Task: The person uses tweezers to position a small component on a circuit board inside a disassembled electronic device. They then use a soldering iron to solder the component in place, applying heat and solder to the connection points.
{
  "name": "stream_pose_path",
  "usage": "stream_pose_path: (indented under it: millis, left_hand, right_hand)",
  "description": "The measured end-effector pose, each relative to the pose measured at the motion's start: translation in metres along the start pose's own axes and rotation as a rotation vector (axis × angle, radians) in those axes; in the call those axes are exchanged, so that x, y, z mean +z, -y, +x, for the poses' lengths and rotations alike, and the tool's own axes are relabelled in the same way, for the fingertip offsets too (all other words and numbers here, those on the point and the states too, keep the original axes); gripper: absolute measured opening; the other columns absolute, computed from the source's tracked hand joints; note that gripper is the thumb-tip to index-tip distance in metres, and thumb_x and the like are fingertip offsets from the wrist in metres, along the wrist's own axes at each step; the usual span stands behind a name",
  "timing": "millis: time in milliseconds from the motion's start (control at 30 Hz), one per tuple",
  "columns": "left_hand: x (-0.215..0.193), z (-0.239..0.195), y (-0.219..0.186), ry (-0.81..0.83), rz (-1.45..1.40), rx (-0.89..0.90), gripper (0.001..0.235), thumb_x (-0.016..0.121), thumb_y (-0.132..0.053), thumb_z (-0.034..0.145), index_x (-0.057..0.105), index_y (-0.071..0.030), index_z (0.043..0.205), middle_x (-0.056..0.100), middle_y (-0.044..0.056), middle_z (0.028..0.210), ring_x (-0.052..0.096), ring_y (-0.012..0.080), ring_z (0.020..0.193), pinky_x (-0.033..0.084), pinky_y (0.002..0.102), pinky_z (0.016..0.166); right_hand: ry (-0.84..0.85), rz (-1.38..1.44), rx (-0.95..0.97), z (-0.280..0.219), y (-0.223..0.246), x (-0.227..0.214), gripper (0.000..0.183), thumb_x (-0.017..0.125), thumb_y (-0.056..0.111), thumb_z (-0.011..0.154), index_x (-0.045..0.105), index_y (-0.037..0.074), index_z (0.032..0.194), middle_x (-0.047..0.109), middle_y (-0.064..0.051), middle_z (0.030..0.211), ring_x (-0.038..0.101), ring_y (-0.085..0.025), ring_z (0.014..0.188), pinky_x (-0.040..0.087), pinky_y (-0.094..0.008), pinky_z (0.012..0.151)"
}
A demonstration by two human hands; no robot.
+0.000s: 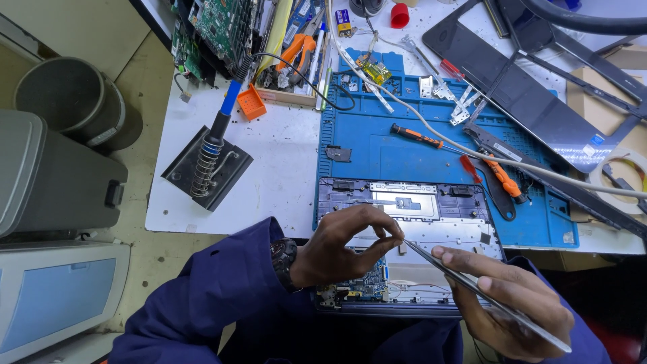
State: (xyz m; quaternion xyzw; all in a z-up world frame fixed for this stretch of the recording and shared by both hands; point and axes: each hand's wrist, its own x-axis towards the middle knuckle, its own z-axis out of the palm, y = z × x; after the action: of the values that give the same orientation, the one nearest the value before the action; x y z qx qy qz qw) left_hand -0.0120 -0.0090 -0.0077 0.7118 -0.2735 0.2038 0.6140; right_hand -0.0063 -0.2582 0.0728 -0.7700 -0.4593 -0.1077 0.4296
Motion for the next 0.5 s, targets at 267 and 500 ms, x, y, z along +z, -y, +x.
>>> stream_pose_path:
  millis: [267,500]
  left_hand:
    - [-0.004,0.004,-0.008,-0.001,0.017,-0.029,0.027,0.076,-0.005,0.098,0.06,-0.009,0.118,0.071,0.009,0.109,0.072,0.0225,0.089,0.064,0.032,0.079]
    - [-0.013,0.013,-0.044,0.117,-0.305,-0.327,0.022,0.066,-0.015,0.103,0.062,-0.008,0.123,0.075,0.01,0.095,0.08,0.0216,0.09,0.067,0.031,0.086]
  right_hand:
    - [-0.102,-0.183,-0.081,0.007,0.02,0.017,0.028,0.069,0.005,0.093,0.054,0.006,0.116,0.076,-0.021,0.107,0.084,-0.032,0.1,0.074,-0.037,0.083]
    - [0.177,-0.541,-0.611,0.031,0.012,0.017,0.007,0.069,0.013,0.097,0.071,0.007,0.099,0.074,-0.022,0.1,0.078,-0.031,0.092,0.066,-0.039,0.082]
